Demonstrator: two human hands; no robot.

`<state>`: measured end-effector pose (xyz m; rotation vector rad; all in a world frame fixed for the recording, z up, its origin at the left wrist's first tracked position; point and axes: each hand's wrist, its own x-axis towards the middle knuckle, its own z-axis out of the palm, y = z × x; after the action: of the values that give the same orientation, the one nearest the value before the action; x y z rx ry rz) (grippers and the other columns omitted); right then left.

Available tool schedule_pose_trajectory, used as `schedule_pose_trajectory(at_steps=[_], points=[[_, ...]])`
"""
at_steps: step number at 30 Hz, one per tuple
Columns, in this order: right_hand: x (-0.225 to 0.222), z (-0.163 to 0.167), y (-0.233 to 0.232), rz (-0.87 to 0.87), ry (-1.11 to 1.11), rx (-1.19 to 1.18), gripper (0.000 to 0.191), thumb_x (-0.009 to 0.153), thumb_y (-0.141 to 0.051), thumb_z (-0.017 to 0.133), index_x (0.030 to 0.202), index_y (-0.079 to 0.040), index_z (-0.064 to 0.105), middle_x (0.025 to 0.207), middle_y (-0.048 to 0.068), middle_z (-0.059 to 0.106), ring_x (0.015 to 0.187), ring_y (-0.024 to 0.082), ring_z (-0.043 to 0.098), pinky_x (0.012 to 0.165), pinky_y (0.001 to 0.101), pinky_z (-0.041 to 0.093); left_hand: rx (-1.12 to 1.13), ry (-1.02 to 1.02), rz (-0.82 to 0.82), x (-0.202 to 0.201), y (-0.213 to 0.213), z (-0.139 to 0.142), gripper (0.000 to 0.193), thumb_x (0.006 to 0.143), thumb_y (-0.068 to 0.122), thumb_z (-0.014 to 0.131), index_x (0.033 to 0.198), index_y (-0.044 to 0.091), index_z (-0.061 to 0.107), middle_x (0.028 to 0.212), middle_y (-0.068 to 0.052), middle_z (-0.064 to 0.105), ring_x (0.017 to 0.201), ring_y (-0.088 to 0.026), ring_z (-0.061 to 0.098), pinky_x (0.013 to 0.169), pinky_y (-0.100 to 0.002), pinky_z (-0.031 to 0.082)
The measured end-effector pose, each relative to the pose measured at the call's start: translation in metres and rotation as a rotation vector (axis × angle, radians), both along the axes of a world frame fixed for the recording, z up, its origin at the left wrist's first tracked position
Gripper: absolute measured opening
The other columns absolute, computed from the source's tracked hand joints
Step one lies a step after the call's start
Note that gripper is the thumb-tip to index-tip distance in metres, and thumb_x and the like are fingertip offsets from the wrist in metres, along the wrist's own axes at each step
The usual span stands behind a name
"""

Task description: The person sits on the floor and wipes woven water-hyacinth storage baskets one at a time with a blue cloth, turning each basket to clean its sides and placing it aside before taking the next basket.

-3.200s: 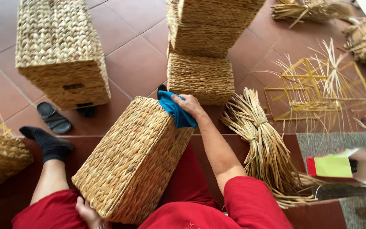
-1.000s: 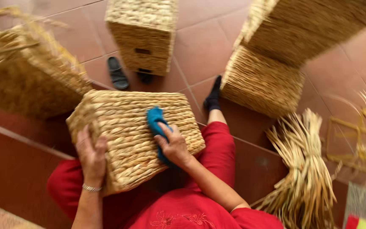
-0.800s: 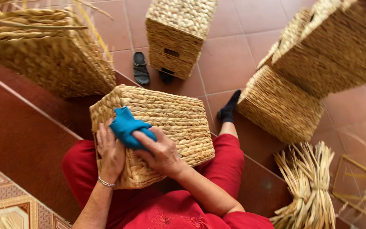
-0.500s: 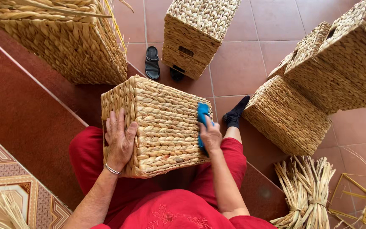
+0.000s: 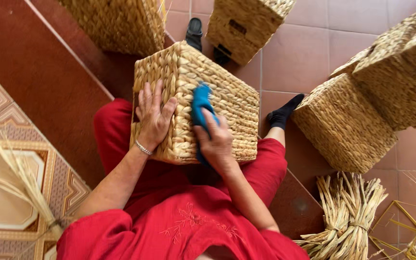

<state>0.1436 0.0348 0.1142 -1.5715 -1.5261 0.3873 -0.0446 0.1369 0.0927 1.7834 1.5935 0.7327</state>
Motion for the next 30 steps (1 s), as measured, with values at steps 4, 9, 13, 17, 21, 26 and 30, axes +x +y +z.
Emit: schedule_pose_trajectory(at_steps=[4,9,13,17,21,26,30], points=[[-0.022,0.034,0.023,0.189,-0.103,0.155,0.048,0.095,-0.024,0.073,0.14,-0.016,0.06,0.116,0.022,0.063,0.096,0.038,0.067,0.079,0.045,0.056,0.126,0.073,-0.018,-0.005,-0.003,-0.015,0.071,0.106,0.054,0.035,0.166,0.017,0.028,0.173,-0.025,0.017,0.158,-0.05,0.013,0.118,-0.071,0.011],[0.045,-0.034,0.079,-0.152,-0.138,-0.038,0.039,0.099,-0.025,0.069,0.137,-0.019,0.061,0.105,0.02,0.068,0.093,0.041,0.066,0.078,0.0506,0.053,0.035,0.032,-0.006,-0.005,0.006,-0.017,0.078,0.1,0.068,0.037,0.164,0.024,0.027,0.172,-0.022,0.014,0.157,-0.047,0.009,0.117,-0.073,0.007],[0.113,-0.113,0.072,-0.42,-0.273,-0.223,0.043,0.098,-0.038,0.066,0.137,-0.023,0.062,0.102,0.025,0.07,0.094,0.044,0.066,0.08,0.053,0.053,0.027,0.044,-0.014,-0.002,0.018,-0.016,0.083,0.099,0.072,0.033,0.166,0.024,0.025,0.172,-0.023,0.01,0.157,-0.047,0.005,0.116,-0.076,0.001],[0.143,-0.152,0.046,-0.596,-0.266,-0.502,0.051,0.097,-0.05,0.062,0.142,-0.027,0.062,0.101,0.034,0.067,0.093,0.048,0.067,0.083,0.0544,0.054,-0.015,-0.002,0.002,-0.002,0.022,-0.013,0.087,0.094,0.076,0.035,0.163,0.024,0.029,0.171,-0.021,0.011,0.157,-0.043,0.005,0.116,-0.073,0.001],[0.142,-0.155,0.027,-0.587,-0.16,-0.609,0.053,0.099,-0.049,0.06,0.144,-0.021,0.061,0.108,0.034,0.068,0.099,0.051,0.066,0.086,0.0566,0.052,-0.026,-0.008,0.005,-0.007,0.025,-0.005,0.087,0.093,0.076,0.039,0.161,0.023,0.034,0.171,-0.02,0.014,0.158,-0.041,0.008,0.119,-0.069,0.003],[0.078,-0.092,0.011,-0.311,0.011,-0.348,0.05,0.1,-0.042,0.063,0.14,-0.011,0.062,0.116,0.024,0.07,0.105,0.042,0.07,0.091,0.0496,0.055,-0.061,-0.003,0.019,-0.006,0.026,-0.004,0.085,0.094,0.074,0.04,0.161,0.023,0.033,0.171,-0.02,0.013,0.157,-0.041,0.007,0.118,-0.069,0.001],[0.005,-0.016,0.012,0.061,0.031,-0.11,0.049,0.101,-0.026,0.067,0.145,-0.01,0.055,0.113,0.018,0.065,0.097,0.033,0.068,0.084,0.0442,0.056,-0.051,0.001,0.022,-0.005,0.024,-0.013,0.083,0.094,0.072,0.041,0.161,0.023,0.033,0.17,-0.021,0.014,0.156,-0.042,0.007,0.118,-0.069,0.002]])
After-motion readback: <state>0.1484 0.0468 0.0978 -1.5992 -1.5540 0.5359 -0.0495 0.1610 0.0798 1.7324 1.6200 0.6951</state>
